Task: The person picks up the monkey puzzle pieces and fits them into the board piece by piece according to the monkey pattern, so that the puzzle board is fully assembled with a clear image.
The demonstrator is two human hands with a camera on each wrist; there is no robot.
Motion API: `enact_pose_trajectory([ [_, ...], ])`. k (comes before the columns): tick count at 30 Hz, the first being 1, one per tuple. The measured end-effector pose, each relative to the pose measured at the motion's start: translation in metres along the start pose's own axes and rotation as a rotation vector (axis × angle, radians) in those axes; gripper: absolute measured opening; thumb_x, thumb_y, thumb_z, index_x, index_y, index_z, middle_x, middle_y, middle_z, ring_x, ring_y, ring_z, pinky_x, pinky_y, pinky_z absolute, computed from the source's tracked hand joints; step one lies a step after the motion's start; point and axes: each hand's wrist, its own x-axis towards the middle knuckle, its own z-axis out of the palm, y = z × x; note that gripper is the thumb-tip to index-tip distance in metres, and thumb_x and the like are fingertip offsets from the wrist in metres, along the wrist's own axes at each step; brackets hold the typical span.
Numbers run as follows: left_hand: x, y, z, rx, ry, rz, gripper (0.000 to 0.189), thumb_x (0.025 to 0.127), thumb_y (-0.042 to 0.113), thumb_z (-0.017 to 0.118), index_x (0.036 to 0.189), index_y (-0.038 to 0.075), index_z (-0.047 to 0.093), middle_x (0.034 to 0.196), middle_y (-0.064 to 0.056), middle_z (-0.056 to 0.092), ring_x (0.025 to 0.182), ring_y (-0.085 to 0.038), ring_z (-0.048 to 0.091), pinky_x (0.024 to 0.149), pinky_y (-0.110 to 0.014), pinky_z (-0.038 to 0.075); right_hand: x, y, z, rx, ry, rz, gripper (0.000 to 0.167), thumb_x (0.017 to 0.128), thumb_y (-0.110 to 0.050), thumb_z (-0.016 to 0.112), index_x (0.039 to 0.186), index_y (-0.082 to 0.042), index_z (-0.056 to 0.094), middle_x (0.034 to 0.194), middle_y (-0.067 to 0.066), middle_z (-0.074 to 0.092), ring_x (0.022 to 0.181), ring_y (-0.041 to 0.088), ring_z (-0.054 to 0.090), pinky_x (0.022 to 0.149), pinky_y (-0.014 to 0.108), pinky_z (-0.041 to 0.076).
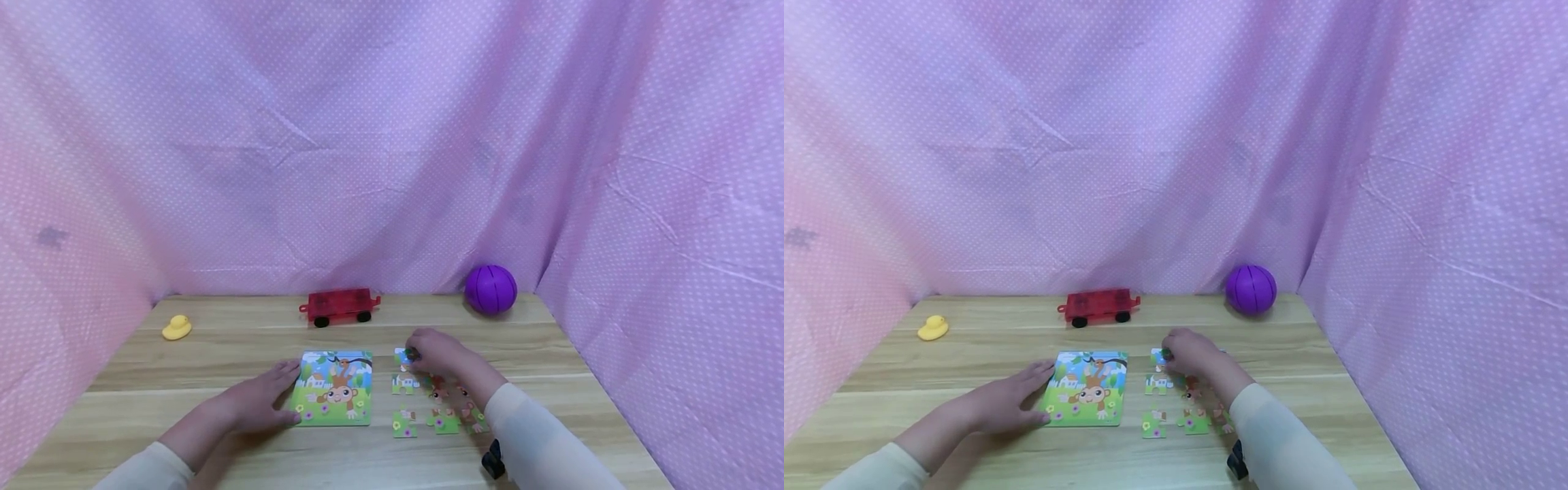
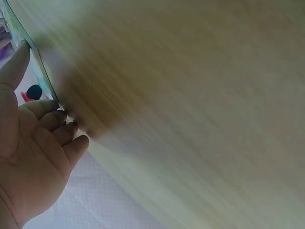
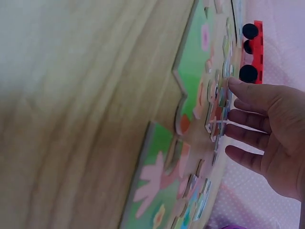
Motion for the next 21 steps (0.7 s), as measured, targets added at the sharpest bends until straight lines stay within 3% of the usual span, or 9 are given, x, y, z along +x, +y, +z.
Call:
enact_pose_trajectory([
  [14, 0.0024, 0.0039, 0.0012, 0.048, -0.007, -0.009, 0.093, 0.083, 0.068, 0.062, 0.155, 0.016, 0.031, 0.163, -0.003, 0.024, 0.150, -0.033, 0.021, 0.116, -0.056, 0.028, 0.0048, 0.0001, 0.0006, -0.063, 0.009, -0.080, 0.025, 0.089, -0.029, 0.073, 0.109, -0.013, 0.072, 0.101, -0.004, 0.062, 0.092, 0.011, 0.060, 0.089, 0.030, 0.053],
  [21, 0.0035, 0.0069, 0.0007, 0.041, -0.009, -0.009, 0.093, 0.083, 0.067, 0.063, 0.154, 0.015, 0.033, 0.163, -0.004, 0.024, 0.150, -0.033, 0.021, 0.116, -0.055, 0.028, 0.0107, -0.0073, -0.0062, -0.054, 0.027, -0.134, 0.024, 0.093, -0.030, 0.068, 0.112, -0.015, 0.071, 0.103, -0.004, 0.064, 0.088, 0.006, 0.059, 0.085, 0.027, 0.054],
])
